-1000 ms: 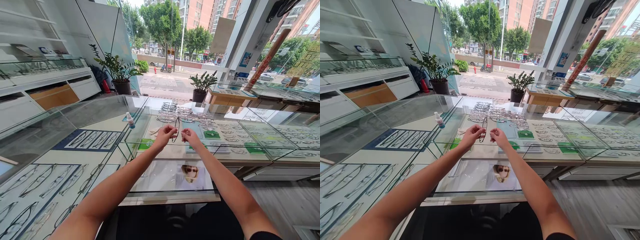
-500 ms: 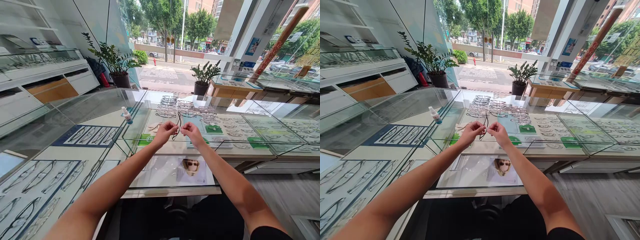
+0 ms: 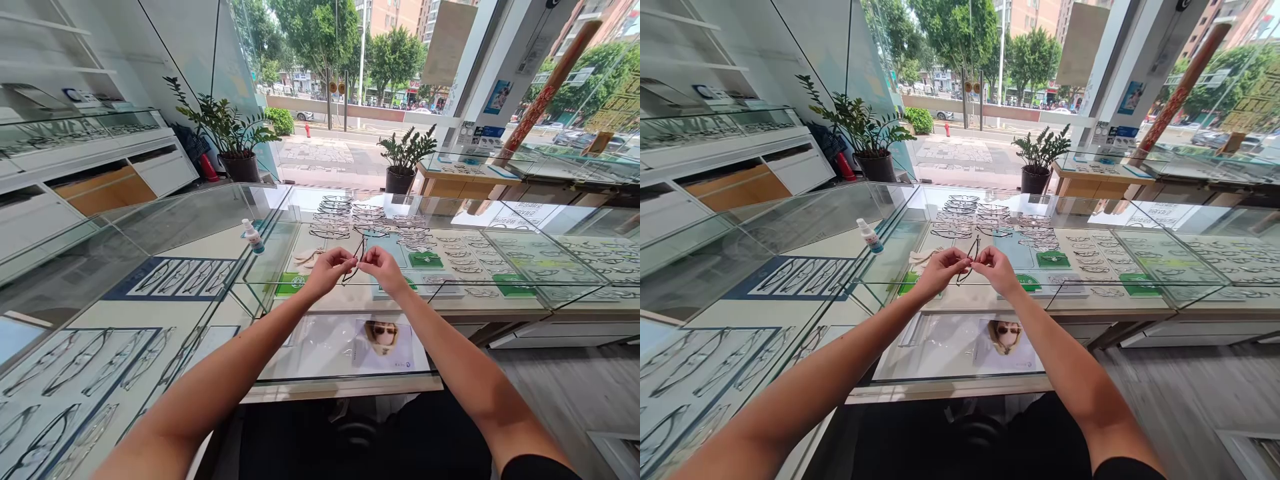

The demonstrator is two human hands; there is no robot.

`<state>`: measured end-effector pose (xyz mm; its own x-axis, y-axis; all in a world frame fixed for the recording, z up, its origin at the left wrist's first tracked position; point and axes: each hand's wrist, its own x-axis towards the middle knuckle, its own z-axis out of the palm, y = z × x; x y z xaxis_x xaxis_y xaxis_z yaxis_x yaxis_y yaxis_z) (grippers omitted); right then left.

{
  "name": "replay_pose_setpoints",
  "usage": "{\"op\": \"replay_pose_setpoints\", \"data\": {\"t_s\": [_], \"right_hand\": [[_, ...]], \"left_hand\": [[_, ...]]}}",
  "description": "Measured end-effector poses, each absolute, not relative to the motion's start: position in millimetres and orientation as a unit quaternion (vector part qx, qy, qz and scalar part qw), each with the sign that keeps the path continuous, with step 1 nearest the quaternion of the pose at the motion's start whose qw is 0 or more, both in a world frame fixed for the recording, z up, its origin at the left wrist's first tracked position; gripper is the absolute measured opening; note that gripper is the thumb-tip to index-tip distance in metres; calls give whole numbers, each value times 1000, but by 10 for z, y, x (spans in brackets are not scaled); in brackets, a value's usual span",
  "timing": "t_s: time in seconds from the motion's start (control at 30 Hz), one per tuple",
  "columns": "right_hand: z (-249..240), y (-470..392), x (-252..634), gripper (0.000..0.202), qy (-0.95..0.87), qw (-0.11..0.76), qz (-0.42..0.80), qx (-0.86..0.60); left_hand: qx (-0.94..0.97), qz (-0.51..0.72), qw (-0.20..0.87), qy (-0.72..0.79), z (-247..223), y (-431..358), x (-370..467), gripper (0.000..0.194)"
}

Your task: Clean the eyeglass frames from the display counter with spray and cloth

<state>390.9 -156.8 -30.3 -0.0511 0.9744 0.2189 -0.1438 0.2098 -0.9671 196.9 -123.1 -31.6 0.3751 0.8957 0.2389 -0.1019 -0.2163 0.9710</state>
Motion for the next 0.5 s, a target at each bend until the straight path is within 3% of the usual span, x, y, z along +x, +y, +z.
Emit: {"op": "replay_pose_setpoints", "data": {"t_s": [0.5], "right_hand": [[-302,-1599,3918,44,-551,549,473,-414]], "left_hand": [[665,440,501,338,-266,-1280,1958,56]]}}
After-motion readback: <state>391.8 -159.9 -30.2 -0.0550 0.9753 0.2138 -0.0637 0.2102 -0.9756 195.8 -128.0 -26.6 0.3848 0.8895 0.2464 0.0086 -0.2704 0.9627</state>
